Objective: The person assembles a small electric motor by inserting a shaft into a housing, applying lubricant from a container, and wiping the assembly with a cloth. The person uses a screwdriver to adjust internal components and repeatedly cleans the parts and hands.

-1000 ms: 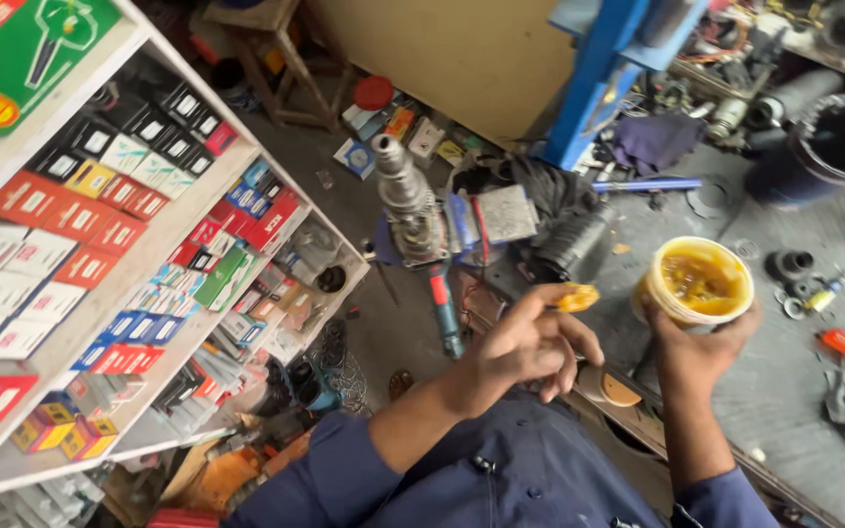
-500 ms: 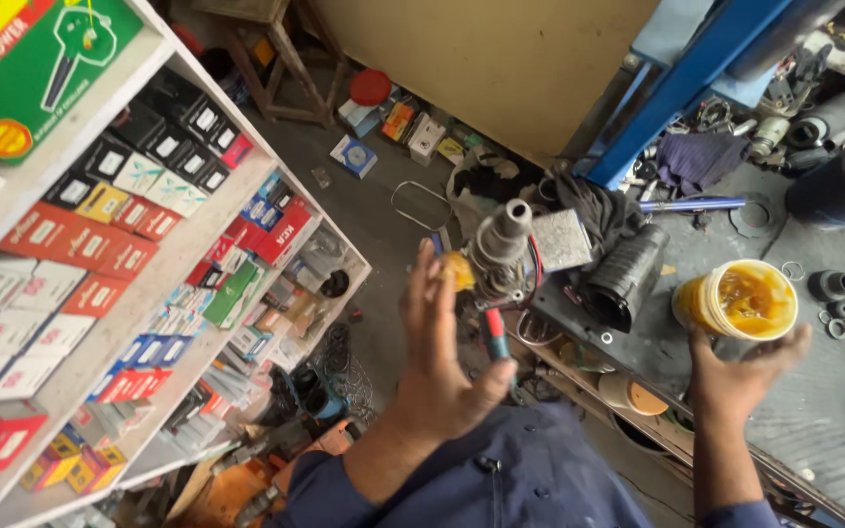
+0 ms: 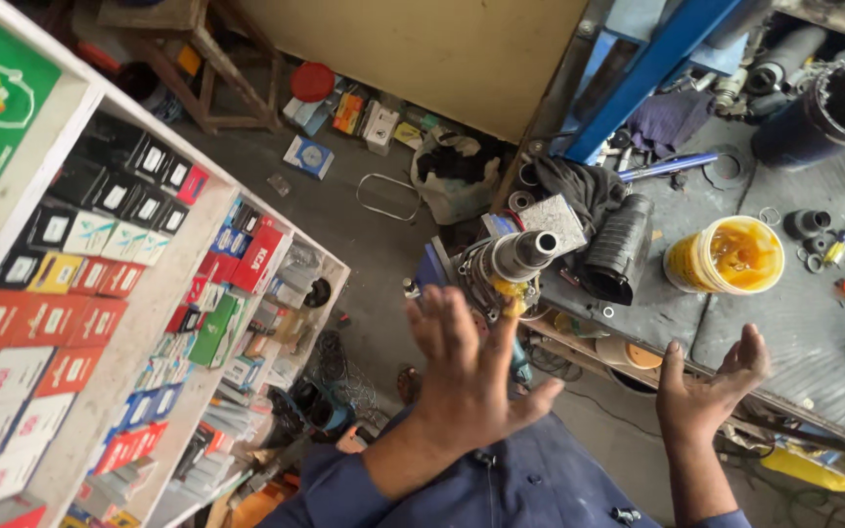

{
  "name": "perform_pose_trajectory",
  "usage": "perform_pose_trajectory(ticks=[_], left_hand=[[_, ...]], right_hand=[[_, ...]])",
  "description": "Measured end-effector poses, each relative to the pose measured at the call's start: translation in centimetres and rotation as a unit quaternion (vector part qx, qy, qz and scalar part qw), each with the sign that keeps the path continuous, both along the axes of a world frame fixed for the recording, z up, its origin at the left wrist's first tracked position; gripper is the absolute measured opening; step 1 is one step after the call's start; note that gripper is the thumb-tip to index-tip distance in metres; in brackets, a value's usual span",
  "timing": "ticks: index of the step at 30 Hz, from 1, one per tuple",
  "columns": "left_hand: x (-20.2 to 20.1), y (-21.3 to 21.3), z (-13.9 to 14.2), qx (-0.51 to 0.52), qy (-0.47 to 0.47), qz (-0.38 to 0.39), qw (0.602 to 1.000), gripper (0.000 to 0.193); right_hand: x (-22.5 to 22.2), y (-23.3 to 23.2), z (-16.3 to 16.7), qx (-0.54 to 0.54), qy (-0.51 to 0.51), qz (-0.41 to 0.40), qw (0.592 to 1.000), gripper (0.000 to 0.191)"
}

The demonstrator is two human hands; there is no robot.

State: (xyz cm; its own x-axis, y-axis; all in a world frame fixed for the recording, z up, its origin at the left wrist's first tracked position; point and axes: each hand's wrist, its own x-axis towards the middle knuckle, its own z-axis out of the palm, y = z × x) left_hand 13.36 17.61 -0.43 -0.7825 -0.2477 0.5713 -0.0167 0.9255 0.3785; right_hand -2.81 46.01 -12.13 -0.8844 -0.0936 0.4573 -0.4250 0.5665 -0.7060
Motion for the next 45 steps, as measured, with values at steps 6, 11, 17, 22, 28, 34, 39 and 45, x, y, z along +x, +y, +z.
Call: perform_pose_trajectory(ticks=[6,11,17,22,28,34,39,45], left_hand=[[-0.3,-3.2,-1.6,0.023,0.034,-0.026,0.999,0.09],[-1.7,-4.1,-2.9,-0.02,0.027,-0.057,0.998,0.084],[-0.3,-7.1,-2.5,-0.047,0.047,-0.074,0.995,0.071],[-0.4,-8.4,0.0,-0.147,0.083,-0.139,0.976,0.059],[-3.0,-12.1,4.2,-0.348,0.113,-0.232,0.901,0.059],[-4.4,-14.8,6.5,-0.46,0.103,-0.259,0.843,0.067],[-4.6,-14.8,5.7,-0.442,0.107,-0.245,0.856,0.071],[-4.5,-16.9,5.1,-0.445,0.092,-0.207,0.866,0.068]], right_hand=[[2.0,-1.2,0.1,0.003,-0.004,0.01,1.0,0.082],[3.4,-2.6,0.3,0.008,0.016,0.033,0.999,0.078],[4.7,-2.8,1.3,0.04,0.018,0.004,0.999,0.072],[5.4,-2.9,2.0,0.045,0.018,-0.003,0.999,0.067],[5.0,-2.7,3.1,0.062,0.035,0.008,0.997,0.063],[4.8,-2.1,3.3,0.079,0.051,-0.004,0.996,0.063],[5.3,-1.3,2.4,0.064,0.045,-0.002,0.997,0.063],[5.6,-0.1,2.2,0.061,0.02,-0.002,0.998,0.065]])
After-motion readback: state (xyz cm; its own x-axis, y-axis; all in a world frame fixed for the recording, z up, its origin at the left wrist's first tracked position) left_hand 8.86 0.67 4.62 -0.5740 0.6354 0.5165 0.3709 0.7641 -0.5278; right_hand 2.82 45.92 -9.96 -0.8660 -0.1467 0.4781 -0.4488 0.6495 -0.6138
